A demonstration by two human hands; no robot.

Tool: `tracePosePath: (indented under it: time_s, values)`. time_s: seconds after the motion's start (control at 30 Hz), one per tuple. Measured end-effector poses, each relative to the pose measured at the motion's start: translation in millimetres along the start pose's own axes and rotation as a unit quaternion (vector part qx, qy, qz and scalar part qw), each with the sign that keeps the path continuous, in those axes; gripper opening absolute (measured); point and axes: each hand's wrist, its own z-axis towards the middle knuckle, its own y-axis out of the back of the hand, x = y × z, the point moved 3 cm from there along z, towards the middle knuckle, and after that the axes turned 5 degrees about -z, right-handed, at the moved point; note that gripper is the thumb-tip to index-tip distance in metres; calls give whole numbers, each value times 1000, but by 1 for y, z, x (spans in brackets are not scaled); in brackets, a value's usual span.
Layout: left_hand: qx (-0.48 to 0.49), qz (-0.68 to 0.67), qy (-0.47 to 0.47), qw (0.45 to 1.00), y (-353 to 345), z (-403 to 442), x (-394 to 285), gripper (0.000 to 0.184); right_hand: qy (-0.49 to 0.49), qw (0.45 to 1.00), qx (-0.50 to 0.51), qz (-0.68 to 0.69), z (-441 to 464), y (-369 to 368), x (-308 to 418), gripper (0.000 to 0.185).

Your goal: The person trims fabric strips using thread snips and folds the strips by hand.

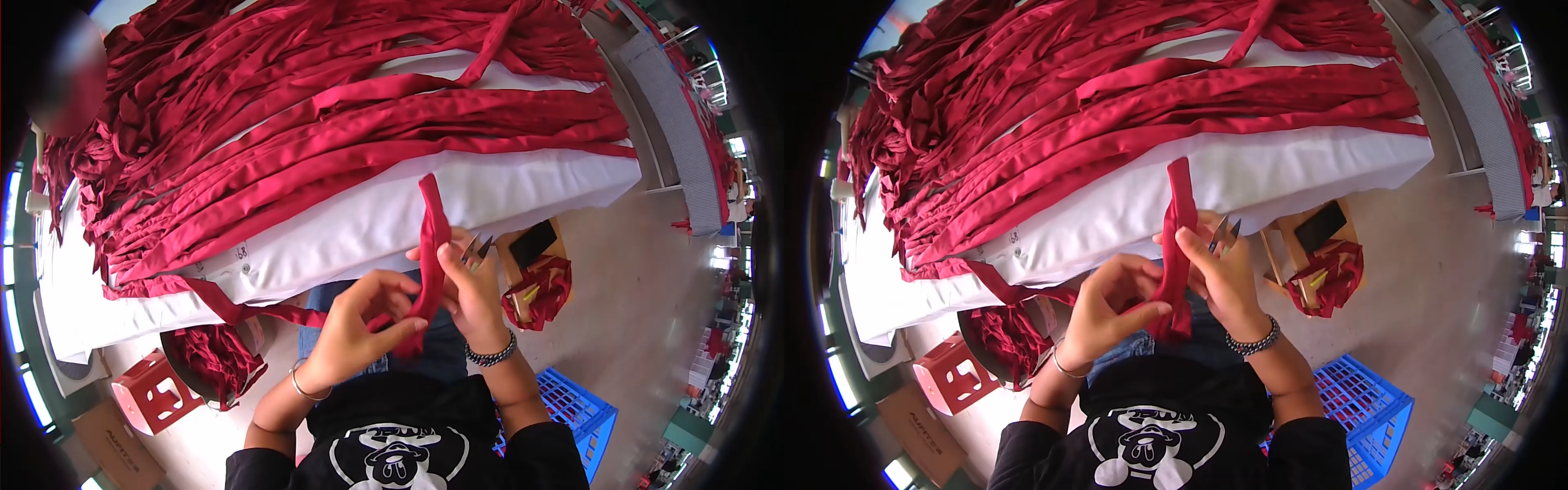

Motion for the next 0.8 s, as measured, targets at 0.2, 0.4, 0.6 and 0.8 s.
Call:
tracePosePath:
  time_s: [0.2,0.4,0.6,0.8]
  values:
    - [27,132,19,991,14,-15,-1,32,65,997,10,-49,4,6,3,24]
    - [23,155,-42,987,20,-12,-20,35,112,988,53,-98,-16,-1,19,17]
    - [-23,107,-195,975,12,2,-46,26,250,924,166,-237,-26,-18,16,12]
    - [-3,-2,-137,991,15,0,-41,17,290,900,164,-280,-27,-16,31,12]
